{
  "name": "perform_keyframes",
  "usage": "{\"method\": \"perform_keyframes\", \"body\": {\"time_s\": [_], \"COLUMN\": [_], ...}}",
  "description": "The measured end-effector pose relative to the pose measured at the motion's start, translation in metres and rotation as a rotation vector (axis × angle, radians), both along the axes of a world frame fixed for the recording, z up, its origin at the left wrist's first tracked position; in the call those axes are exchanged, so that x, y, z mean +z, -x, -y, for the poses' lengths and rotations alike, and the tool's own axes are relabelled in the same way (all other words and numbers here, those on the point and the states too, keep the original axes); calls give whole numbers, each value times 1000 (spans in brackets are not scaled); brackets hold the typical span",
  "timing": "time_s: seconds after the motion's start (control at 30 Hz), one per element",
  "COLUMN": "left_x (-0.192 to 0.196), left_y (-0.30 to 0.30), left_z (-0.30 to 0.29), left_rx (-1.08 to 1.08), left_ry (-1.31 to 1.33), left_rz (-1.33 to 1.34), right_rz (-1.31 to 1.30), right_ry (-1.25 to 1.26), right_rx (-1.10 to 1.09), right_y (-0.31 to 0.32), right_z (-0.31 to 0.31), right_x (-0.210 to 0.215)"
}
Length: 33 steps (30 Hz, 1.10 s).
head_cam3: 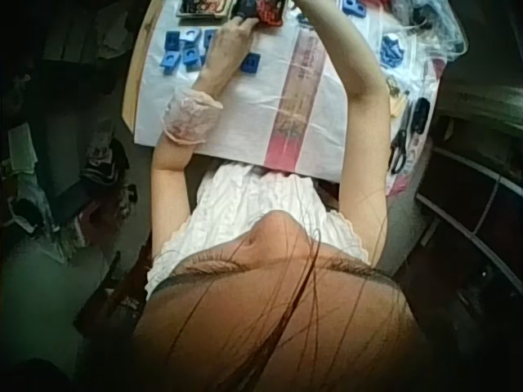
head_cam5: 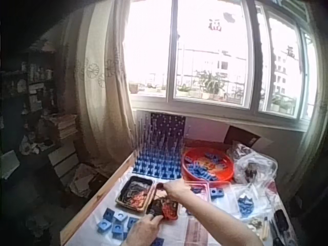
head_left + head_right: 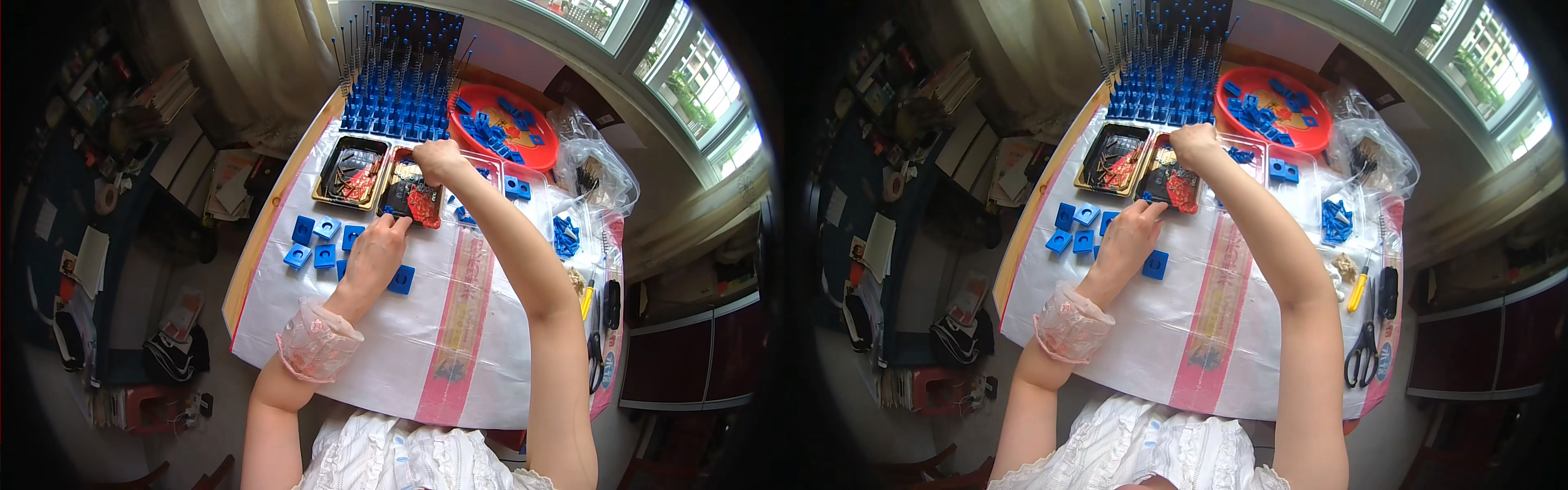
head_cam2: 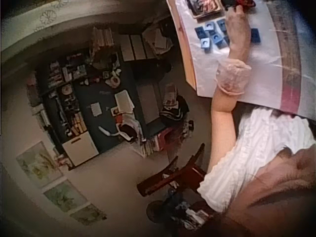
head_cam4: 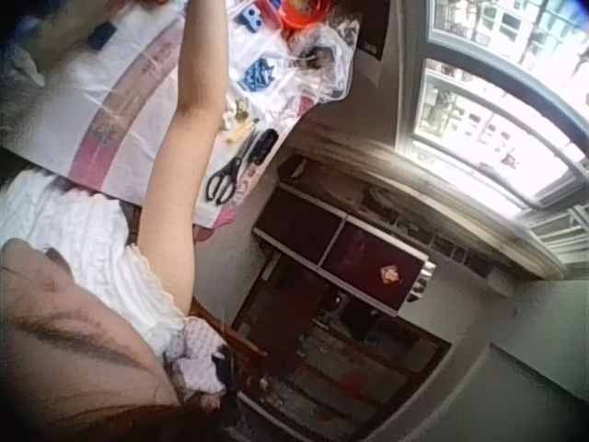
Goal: Assembling small blue plastic components into larger parts at a workstation.
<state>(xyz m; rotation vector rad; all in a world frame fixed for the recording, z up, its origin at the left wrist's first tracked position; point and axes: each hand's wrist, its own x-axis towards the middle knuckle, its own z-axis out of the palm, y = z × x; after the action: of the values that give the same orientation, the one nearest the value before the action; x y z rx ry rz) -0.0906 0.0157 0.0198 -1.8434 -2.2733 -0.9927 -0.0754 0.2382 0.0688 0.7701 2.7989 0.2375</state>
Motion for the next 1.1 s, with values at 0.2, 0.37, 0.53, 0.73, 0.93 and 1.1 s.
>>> {"method": "perform_keyframes", "body": {"time_s": [0.2,0.37,0.53,0.73,0.93,1.1], "left_x": [0,1,0,-3,1,1], "left_y": [0,1,-1,1,0,0], "left_z": [0,1,-1,0,1,0], "left_rx": [3,5,-12,10,-6,-8], "left_ry": [32,42,2,44,3,13], "left_rz": [21,30,0,32,6,9], "right_rz": [63,-2,-92,-153,-116,-5], "right_ry": [17,30,-34,-58,-59,-78], "right_rx": [54,73,127,157,107,96], "right_y": [1,4,0,-1,-3,-2], "right_z": [-1,-14,-30,-25,-23,-19], "right_x": [1,20,8,0,14,10]}}
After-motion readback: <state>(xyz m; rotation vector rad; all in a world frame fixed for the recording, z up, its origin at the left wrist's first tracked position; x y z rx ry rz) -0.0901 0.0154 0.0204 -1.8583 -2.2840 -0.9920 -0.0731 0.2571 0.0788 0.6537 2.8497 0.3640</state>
